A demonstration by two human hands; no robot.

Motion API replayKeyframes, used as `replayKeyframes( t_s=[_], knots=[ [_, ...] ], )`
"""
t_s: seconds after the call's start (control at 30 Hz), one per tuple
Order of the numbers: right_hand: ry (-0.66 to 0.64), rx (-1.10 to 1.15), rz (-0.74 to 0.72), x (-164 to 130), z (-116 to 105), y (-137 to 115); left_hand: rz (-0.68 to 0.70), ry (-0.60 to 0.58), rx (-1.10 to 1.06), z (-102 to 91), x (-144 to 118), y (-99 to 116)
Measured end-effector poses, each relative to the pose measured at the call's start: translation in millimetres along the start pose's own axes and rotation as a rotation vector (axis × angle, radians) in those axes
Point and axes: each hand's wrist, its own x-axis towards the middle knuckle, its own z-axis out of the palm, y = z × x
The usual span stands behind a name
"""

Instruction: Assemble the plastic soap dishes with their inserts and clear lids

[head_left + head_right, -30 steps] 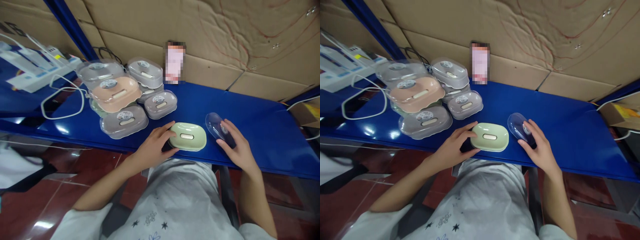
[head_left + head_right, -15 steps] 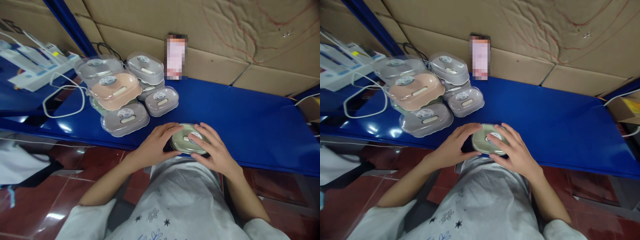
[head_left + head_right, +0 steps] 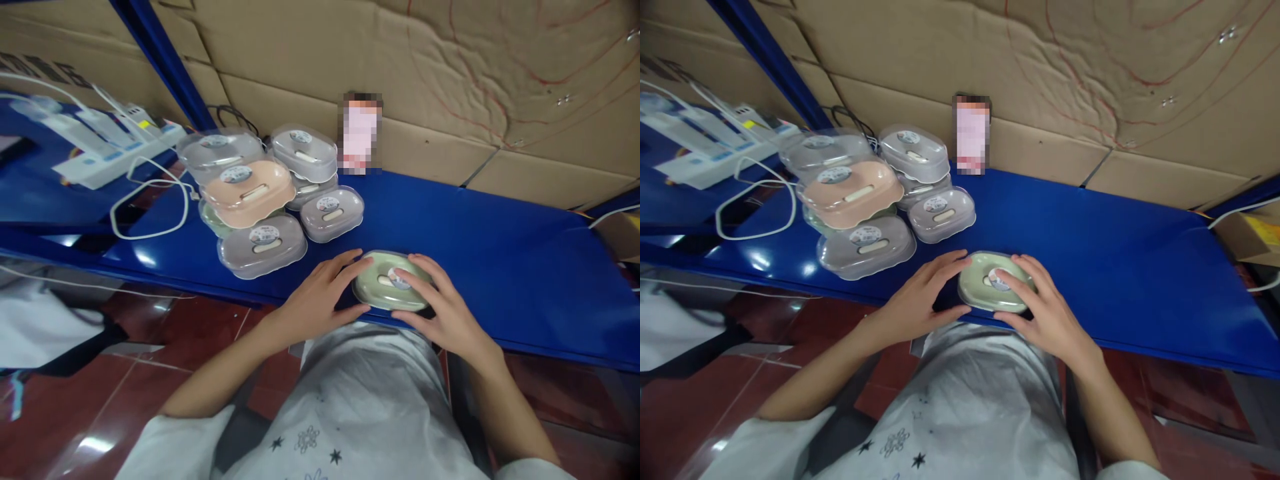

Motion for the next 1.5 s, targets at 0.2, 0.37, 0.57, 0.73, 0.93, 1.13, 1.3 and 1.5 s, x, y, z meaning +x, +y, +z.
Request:
replayKeyframes(
  t_s=[0.2, 0.37, 0.57, 0.73, 0.93, 1.13, 1.3, 1.5],
  knots=[
    [0.070, -0.071, 0.014, 55.2, -32.9, 19.4, -0.017, 0.127, -0.067, 0.7, 0.9, -1.1],
    [0.054, -0.031, -0.063, 130.4, -8.6, 29.1, 0.029, 0.087, 0.039, 1.7, 0.9, -1.8],
    [-0.067, -0.027, -0.251, 185.1, 13.4, 46.0, 0.104, 0.108, 0.029, 1.4, 2.2, -2.5],
    [-0.133, -0.035, -0.294, 199.8, 10.6, 53.3, 0.113, 0.111, 0.024, 1.5, 2.4, -2.7],
    [-0.052, -0.084, -0.268, 187.4, 9.8, 39.5, 0.123, 0.107, 0.037, 1.3, 1.8, -2.2],
    [-0.093, -0.155, -0.162, 118.5, -10.2, 68.9, 0.130, 0.108, 0.048, 1.1, 2.0, -3.2],
    [-0.152, -0.139, 0.072, 62.8, -24.5, 127.0, 0.134, 0.090, 0.148, 2.7, 1.7, -2.1],
    [-0.147, -0.216, 0.205, 52.9, -11.3, 139.0, 0.370, -0.102, 0.527, 10.3, -2.1, 2.6]
  ],
)
